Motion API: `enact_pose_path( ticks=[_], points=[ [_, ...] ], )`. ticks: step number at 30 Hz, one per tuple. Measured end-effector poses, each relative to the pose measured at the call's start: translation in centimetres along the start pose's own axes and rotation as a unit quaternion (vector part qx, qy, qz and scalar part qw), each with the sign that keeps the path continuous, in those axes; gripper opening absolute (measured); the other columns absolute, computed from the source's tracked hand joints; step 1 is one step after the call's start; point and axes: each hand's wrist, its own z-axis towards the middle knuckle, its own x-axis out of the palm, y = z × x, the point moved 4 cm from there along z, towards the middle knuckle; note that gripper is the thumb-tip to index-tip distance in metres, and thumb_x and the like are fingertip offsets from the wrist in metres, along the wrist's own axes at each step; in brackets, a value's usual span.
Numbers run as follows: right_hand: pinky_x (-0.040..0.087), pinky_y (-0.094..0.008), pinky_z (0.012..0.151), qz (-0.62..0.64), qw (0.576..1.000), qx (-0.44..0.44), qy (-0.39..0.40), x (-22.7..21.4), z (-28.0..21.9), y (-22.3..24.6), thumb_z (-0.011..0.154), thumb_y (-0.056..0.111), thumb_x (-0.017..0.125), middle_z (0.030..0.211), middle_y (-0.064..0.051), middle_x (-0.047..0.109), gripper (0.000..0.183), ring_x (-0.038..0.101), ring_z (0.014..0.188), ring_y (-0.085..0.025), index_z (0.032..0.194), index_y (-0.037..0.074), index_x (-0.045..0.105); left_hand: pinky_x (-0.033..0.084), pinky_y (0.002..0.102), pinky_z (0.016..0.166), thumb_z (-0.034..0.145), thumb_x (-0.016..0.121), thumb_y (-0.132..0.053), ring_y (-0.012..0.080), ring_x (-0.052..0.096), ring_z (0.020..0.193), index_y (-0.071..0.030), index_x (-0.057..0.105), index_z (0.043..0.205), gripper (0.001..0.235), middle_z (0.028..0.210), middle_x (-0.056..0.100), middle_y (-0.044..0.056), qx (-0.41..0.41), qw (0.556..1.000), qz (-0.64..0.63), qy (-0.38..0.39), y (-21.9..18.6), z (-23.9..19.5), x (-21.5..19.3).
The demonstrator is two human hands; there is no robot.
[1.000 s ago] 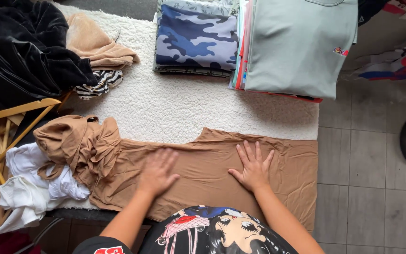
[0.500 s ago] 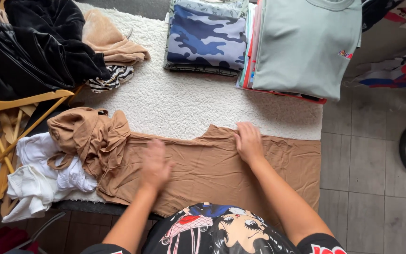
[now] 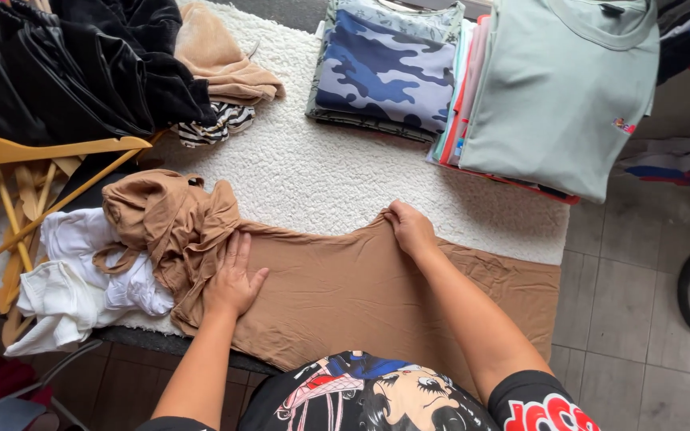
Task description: The person folds a brown long-sleeved shirt and a black skirt on a white rug, then places them on wooden hangers and hangs them on a clothing rack.
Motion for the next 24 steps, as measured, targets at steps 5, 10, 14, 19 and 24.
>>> enact_pose_path(
  ticks=[5,10,14,19,24],
  points=[
    [0.059,-0.045,0.083,-0.104,0.993,-0.029,-0.042,1.4,-0.2,-0.8,0.106,0.054,0.048,0.102,0.004,0.064,0.021,0.073,0.09,-0.029,0.106,0.034,0.054,0.018,0.053,0.127,0.089,0.045,-0.069,0.0293,0.028,0.153,-0.028,0.019,0.166,0.091,0.17,0.024,0.002,0.0,1.0,-0.01,-0.009,0.9,0.0,0.7],
    [0.059,-0.037,0.075,-0.181,0.948,-0.186,-0.185,1.3,-3.2,0.7,0.102,0.047,0.055,0.095,-0.001,0.057,0.03,0.071,0.088,-0.025,0.119,0.022,0.054,0.026,0.05,0.126,0.091,0.055,-0.059,0.0353,0.038,0.147,-0.014,0.034,0.162,0.087,0.165,0.036,0.013,0.05,0.988,-0.013,-0.147,-2.6,-0.6,-0.6],
    [0.025,-0.054,0.118,-0.155,0.879,-0.326,-0.312,0.6,-11.8,6.1,0.107,0.056,0.035,0.156,-0.015,0.045,0.066,0.035,0.148,-0.037,0.151,0.008,0.047,0.024,0.05,0.127,0.093,0.054,-0.058,0.0359,0.037,0.15,-0.008,0.042,0.157,0.082,0.162,0.041,0.017,0.157,0.96,-0.016,-0.233,-11.3,-3.6,-2.5],
    [0.011,-0.061,0.124,-0.171,0.898,-0.367,-0.171,4.8,-22.3,6.2,0.097,0.069,0.041,0.167,-0.01,0.035,0.081,0.021,0.156,-0.038,0.159,0.018,0.039,0.017,0.05,0.127,0.096,0.045,-0.065,0.0312,0.034,0.151,-0.016,0.04,0.159,0.079,0.163,0.04,0.009,0.281,0.943,-0.1,-0.148,-16.1,-8.5,-0.2],
    [0.007,-0.056,0.126,-0.25,0.93,-0.201,-0.177,5.2,-26.1,-2.6,0.09,0.075,0.044,0.172,-0.002,0.025,0.087,0.016,0.158,-0.032,0.162,0.027,0.034,0.022,0.055,0.123,0.086,0.042,-0.08,0.0307,0.025,0.155,-0.031,0.036,0.161,0.089,0.171,0.029,-0.001,0.191,0.966,0.01,-0.173,-7.7,-8.6,0.2]
  ],
)
